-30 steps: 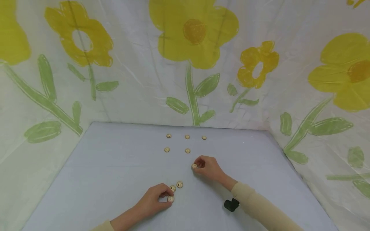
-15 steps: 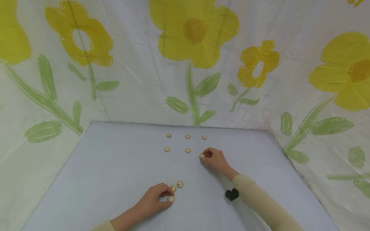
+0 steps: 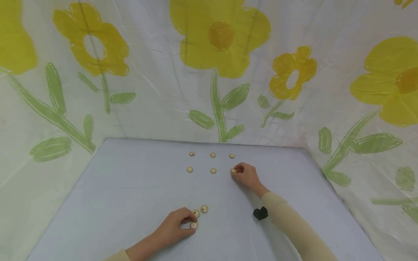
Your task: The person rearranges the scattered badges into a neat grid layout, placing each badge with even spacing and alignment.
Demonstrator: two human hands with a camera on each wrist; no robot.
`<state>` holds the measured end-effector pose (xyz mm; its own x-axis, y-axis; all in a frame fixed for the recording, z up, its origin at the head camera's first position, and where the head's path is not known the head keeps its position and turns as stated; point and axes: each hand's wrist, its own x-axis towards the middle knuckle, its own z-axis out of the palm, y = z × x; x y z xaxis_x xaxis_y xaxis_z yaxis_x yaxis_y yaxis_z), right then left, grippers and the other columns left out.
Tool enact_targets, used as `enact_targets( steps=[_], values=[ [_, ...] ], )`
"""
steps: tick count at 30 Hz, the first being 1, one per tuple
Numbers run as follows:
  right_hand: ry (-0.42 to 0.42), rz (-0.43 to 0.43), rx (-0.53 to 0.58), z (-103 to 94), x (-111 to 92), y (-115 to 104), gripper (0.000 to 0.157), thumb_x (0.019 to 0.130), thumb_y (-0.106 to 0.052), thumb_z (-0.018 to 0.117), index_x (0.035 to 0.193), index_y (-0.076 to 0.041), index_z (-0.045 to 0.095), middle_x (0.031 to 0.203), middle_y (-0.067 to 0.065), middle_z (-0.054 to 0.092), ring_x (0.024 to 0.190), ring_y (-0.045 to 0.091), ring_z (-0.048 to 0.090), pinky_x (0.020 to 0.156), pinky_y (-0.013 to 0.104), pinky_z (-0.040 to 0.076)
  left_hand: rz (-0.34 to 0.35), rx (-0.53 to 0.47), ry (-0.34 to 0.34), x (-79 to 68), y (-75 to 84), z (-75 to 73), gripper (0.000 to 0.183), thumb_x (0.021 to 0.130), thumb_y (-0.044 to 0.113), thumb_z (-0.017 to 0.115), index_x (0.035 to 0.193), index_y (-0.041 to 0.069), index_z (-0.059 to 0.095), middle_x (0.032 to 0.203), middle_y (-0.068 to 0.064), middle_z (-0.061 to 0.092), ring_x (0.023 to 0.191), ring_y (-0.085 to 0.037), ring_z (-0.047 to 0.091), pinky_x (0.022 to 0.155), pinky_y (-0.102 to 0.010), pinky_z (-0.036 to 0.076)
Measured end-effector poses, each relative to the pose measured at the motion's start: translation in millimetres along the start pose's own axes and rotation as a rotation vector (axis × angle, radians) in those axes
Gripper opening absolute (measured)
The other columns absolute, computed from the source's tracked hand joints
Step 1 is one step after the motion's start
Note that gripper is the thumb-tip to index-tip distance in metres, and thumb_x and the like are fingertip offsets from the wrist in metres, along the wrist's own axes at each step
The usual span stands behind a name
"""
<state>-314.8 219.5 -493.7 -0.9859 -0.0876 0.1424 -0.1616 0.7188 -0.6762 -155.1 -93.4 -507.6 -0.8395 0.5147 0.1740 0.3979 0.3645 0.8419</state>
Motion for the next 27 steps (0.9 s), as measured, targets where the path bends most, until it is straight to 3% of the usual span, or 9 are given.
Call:
enact_targets(
  steps=[8,27],
  values=[
    [0.009,0.029,-0.009,-0.4,2.7,0.7,0.019,0.083,-0.015,0.075,0.094,-0.001,0.069,0.080,0.003,0.065,0.076,0.017,0.058,0.067,0.029,0.047,-0.029,0.000,-0.019,-0.8,0.4,-0.2,0.019,0.083,0.012,0.077,0.099,0.014,0.066,0.097,0.007,0.062,0.088,-0.007,0.057,0.080,-0.025,0.051],
    [-0.002,0.094,0.025,4.3,5.9,8.5,0.021,0.085,-0.018,0.074,0.097,-0.002,0.068,0.085,0.005,0.066,0.079,0.018,0.058,0.069,0.028,0.047,-0.016,0.001,-0.009,-0.2,0.2,-0.7,0.019,0.083,0.014,0.077,0.099,0.014,0.066,0.097,0.007,0.062,0.087,-0.009,0.057,0.079,-0.025,0.051]
  ],
)
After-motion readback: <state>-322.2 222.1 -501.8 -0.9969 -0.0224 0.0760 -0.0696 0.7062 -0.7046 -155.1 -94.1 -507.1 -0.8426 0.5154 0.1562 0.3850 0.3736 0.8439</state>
